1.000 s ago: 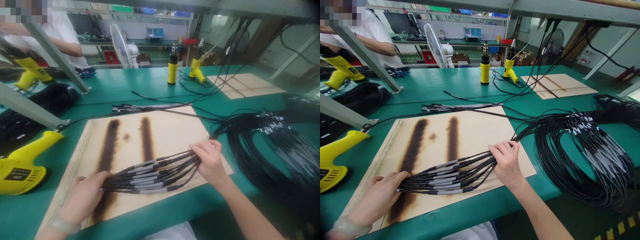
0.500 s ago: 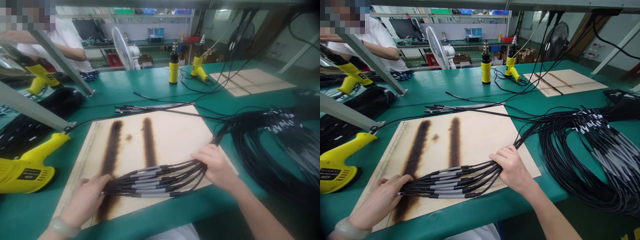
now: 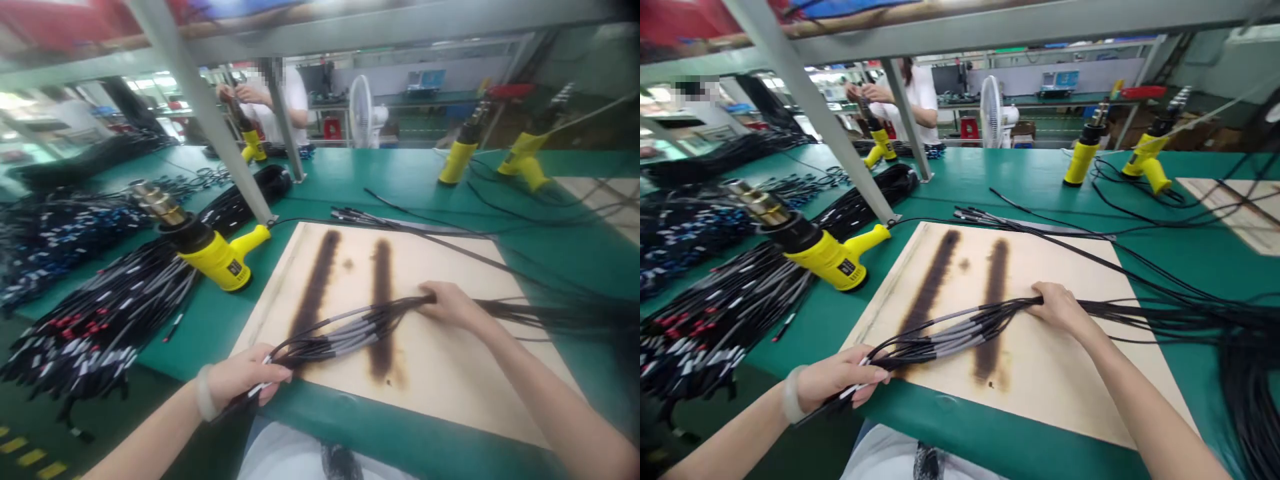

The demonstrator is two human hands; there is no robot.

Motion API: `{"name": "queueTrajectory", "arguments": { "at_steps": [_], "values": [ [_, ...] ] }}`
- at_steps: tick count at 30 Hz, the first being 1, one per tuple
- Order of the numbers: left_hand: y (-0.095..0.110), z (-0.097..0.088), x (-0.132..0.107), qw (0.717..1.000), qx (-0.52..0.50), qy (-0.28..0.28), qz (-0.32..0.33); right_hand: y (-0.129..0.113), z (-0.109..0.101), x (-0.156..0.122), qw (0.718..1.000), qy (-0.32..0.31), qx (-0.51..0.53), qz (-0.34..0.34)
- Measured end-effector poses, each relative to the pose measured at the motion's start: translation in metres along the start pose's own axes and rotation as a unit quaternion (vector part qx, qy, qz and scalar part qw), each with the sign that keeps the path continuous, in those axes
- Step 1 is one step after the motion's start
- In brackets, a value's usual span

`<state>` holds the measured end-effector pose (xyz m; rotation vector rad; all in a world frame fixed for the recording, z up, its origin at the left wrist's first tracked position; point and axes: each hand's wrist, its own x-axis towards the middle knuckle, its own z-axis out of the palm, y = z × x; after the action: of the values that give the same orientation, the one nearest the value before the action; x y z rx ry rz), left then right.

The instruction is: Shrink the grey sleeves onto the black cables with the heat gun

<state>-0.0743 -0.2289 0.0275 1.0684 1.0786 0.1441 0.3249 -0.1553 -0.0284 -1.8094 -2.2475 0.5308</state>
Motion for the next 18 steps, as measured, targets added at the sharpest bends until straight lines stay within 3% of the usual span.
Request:
{"name": "queueTrajectory", "arguments": {
  "at_steps": [3,6,11,15,18],
  "values": [
    [-0.014,0.003,-0.001,0.998,-0.066,-0.010,0.011,-0.003,0.018,-0.010,0.995,0.059,-0.075,0.002],
    [-0.021,0.003,-0.001,0.998,-0.015,-0.030,0.046,-0.016,0.019,-0.031,0.987,0.113,-0.106,-0.043],
    [-0.020,0.007,-0.004,0.992,0.075,-0.031,0.096,-0.077,0.031,-0.058,0.982,0.111,-0.045,-0.148],
    [-0.016,0.016,-0.010,0.990,0.050,-0.037,0.126,-0.129,0.064,-0.059,0.972,0.107,-0.068,-0.196],
    [-0.014,0.020,-0.015,0.992,0.012,-0.043,0.122,-0.149,0.083,-0.051,0.964,0.124,-0.073,-0.225]
  ]
}}
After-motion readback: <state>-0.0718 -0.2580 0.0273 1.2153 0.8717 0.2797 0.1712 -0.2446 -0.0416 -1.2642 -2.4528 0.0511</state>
